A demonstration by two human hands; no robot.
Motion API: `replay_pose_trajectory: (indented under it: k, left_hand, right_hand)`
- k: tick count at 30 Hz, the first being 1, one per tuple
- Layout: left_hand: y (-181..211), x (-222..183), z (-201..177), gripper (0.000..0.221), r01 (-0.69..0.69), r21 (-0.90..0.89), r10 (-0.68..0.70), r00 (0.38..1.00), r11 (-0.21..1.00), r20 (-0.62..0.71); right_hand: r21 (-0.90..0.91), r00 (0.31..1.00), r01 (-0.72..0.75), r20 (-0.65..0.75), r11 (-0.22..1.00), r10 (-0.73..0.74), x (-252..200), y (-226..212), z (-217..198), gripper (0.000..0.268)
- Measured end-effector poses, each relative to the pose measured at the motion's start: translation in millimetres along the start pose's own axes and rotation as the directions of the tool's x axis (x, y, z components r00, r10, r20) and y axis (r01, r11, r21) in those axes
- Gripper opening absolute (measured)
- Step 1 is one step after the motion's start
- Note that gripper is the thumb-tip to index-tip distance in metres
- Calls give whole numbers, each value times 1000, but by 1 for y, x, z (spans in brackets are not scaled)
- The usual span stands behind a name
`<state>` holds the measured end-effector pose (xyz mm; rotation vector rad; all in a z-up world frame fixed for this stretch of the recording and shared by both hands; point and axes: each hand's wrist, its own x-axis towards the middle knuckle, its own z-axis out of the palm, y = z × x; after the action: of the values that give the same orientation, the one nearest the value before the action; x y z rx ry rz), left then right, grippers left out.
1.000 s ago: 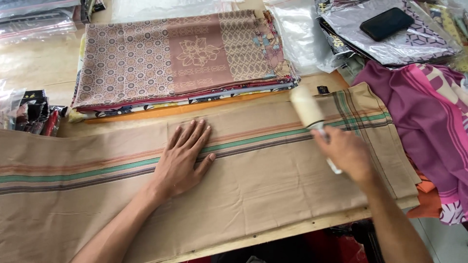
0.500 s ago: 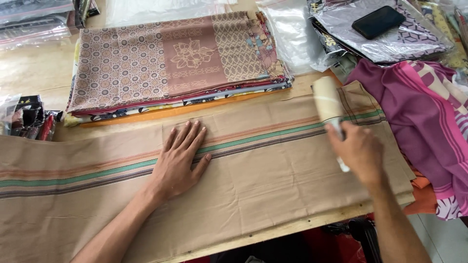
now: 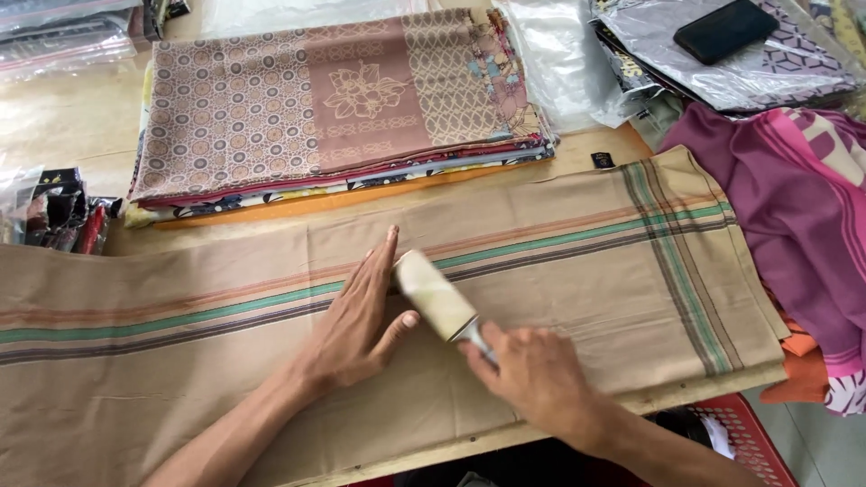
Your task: The person selects a piece of fabric from a stack, unfolds it on a wooden table, and uses a lint roller to remove debris from the entire surface.
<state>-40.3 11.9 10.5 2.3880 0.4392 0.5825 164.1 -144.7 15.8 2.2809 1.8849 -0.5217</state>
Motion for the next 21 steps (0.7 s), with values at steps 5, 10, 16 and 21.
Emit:
replay_pose_trajectory:
  k: [5,10,16,21]
  left_hand:
    - [0,0,5,77,-55,332,-5,984,942,177]
    - [-2,-1,7,72,-119,420,59,986,900,153]
    - [2,1,5,71,-117,430,58,987,895,149]
    - [-1,1,8,72,-114,430,51,987,896,155]
  right_hand:
    - [2,981,-194,23,981,194,9,55,-19,48]
    - [64,853,-521,6,851,521,6,131,-45,55]
    - [265,724,-658,-38,705,689,-13,208,-59,66]
    - [182,727,-635,-188,750,661,-13,222,-42,65]
